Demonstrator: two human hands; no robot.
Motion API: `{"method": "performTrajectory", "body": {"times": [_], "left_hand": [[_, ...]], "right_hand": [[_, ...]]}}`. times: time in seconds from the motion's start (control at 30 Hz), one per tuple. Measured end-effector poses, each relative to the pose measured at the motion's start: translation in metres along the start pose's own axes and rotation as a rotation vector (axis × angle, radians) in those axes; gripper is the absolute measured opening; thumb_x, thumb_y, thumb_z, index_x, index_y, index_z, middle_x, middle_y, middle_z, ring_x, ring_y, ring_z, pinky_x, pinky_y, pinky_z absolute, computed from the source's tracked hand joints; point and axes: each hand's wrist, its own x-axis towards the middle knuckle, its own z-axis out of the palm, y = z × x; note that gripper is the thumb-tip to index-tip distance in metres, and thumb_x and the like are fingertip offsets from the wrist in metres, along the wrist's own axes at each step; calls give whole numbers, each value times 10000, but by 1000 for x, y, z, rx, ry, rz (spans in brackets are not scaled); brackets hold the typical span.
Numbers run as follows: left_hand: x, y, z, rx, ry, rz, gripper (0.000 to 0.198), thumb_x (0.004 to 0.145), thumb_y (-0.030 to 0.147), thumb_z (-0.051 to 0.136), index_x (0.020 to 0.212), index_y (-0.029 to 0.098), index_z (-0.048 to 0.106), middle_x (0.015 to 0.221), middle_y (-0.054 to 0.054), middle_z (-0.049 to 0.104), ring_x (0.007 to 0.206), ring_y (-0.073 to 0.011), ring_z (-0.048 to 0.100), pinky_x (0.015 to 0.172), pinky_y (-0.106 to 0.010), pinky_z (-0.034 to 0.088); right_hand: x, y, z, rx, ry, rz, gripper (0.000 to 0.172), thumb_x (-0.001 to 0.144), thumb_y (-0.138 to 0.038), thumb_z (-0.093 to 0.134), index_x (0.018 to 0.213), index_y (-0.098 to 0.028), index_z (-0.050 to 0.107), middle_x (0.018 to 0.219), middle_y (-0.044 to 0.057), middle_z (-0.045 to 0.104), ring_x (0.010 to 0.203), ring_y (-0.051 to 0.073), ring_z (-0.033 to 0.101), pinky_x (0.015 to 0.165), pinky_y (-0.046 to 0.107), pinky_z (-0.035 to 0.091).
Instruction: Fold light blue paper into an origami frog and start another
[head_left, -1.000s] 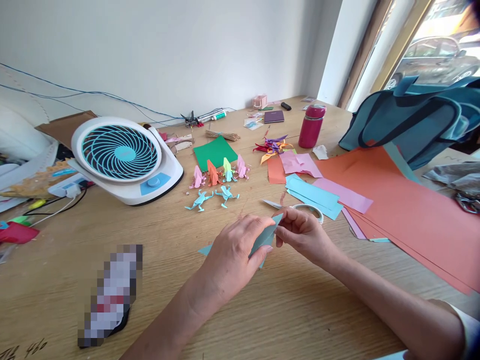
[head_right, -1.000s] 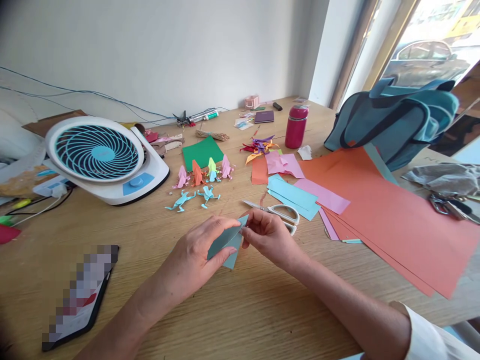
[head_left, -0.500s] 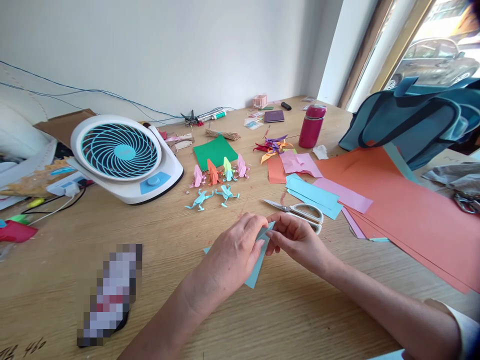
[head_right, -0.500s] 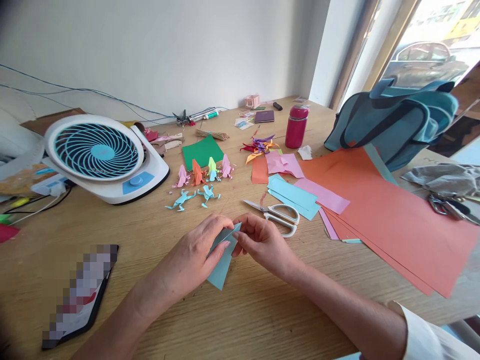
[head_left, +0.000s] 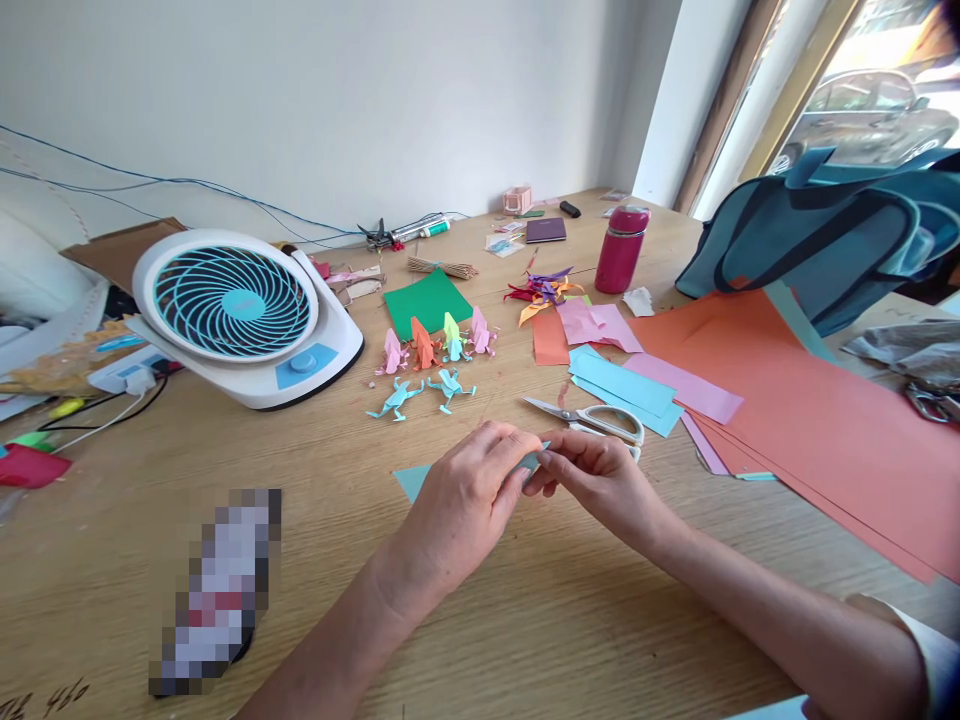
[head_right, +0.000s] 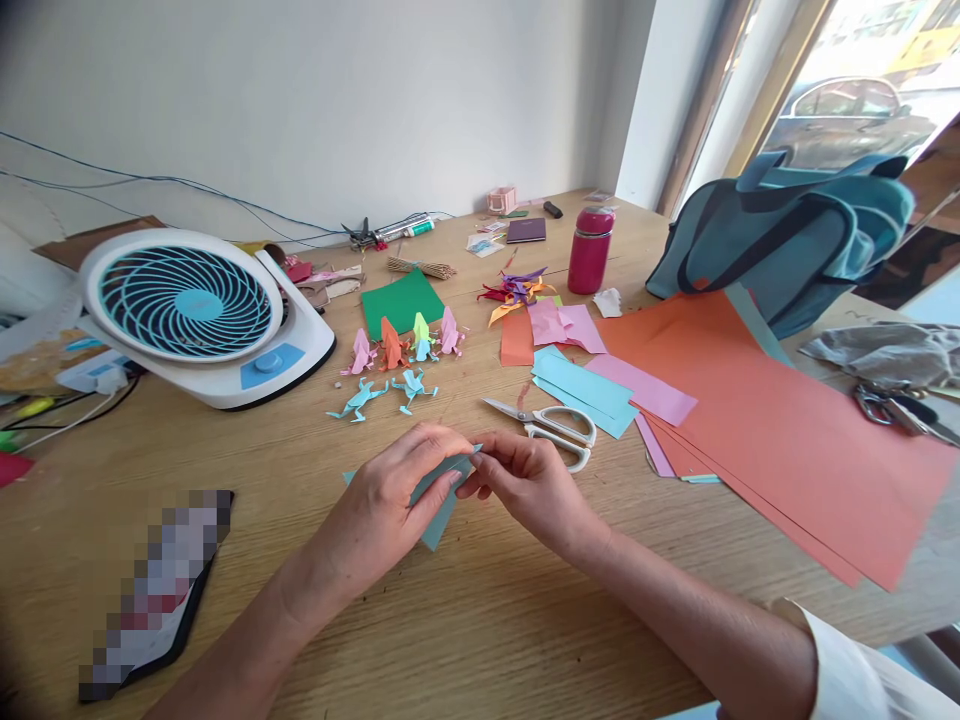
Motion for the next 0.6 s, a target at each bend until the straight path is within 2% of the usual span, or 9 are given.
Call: {"method": "performTrajectory", "body": {"times": [0.23,0.43,0.6], "left_hand": [[0,-3,2,-26,16,4,272,912,61,475,1099,228,579,1100,-41,641,1039,-179,603,903,-309,483],[-1,-5,5,-85,54,20,305,898,37,500,1114,228,598,1102,-34,636,1034,-168,601,900,-297,482],[0,-4,5,-96,65,16,336,886,8,494,1118,226,602,1111,-35,635,1038,-171,594,905,-302,481]], "right_hand": [[0,4,0,25,13,-4,307,866,-474,660,941,-187,736,732,33,740,706,177,723,637,279,559],[-2,4,1,36,23,-14,293,880,-447,651,976,-184,739,828,48,765,728,165,729,650,257,556],[-1,3,2,39,37,-8,311,861,-464,666,948,-175,739,799,54,763,718,176,729,636,264,554]]}}
